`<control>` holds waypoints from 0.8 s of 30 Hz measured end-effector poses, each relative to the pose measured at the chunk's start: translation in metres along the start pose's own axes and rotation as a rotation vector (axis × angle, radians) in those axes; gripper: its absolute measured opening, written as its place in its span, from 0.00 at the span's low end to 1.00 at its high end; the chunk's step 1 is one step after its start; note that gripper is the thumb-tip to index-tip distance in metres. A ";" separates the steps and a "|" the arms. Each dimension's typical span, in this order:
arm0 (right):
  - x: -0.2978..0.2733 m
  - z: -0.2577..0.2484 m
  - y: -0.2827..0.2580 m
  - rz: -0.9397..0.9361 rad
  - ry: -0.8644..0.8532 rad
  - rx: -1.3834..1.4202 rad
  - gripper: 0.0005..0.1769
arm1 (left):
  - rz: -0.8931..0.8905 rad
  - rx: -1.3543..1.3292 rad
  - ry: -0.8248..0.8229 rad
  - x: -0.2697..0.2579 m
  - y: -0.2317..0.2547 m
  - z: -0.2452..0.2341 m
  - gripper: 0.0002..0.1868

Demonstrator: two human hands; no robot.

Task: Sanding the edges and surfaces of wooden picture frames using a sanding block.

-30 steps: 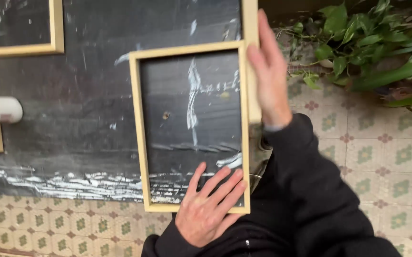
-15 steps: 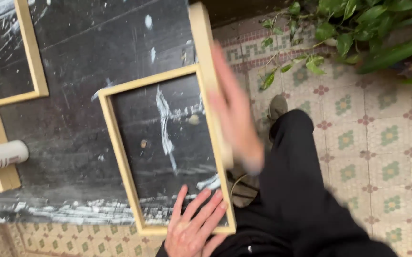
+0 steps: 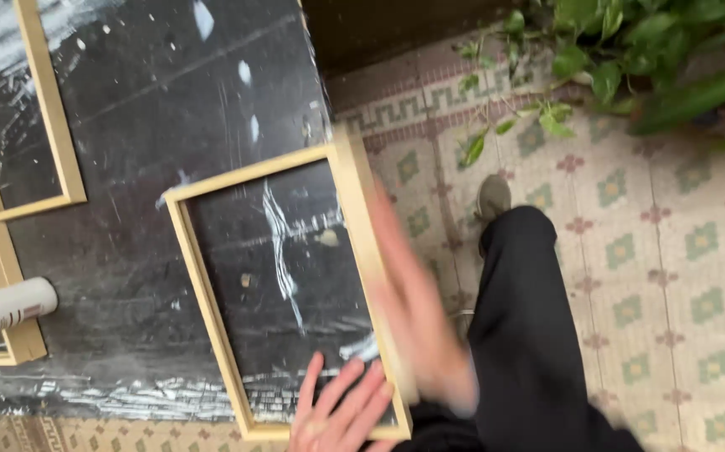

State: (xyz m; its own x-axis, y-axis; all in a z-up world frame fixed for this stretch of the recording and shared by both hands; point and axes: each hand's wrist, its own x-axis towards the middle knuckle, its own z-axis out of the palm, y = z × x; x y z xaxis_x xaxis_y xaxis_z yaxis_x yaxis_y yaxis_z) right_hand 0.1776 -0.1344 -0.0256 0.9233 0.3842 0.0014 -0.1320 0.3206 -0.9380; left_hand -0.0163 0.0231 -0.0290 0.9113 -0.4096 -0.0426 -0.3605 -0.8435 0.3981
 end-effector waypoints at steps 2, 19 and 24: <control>-0.055 0.002 0.014 0.061 0.019 0.027 0.38 | -0.018 -0.008 0.031 0.008 -0.001 -0.003 0.33; -0.001 -0.002 0.029 0.014 0.046 -0.001 0.39 | -0.035 0.056 0.045 -0.001 0.001 0.001 0.32; 0.098 -0.006 0.040 -0.189 0.051 -0.037 0.34 | -0.046 -0.009 -0.001 0.022 0.008 -0.023 0.30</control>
State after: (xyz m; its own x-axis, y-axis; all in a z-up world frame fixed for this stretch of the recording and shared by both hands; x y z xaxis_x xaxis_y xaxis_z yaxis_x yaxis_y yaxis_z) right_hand 0.2651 -0.0894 -0.0655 0.9475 0.2758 0.1615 0.0573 0.3506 -0.9348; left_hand 0.0054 0.0157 -0.0061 0.9269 -0.3703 -0.0618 -0.3161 -0.8584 0.4040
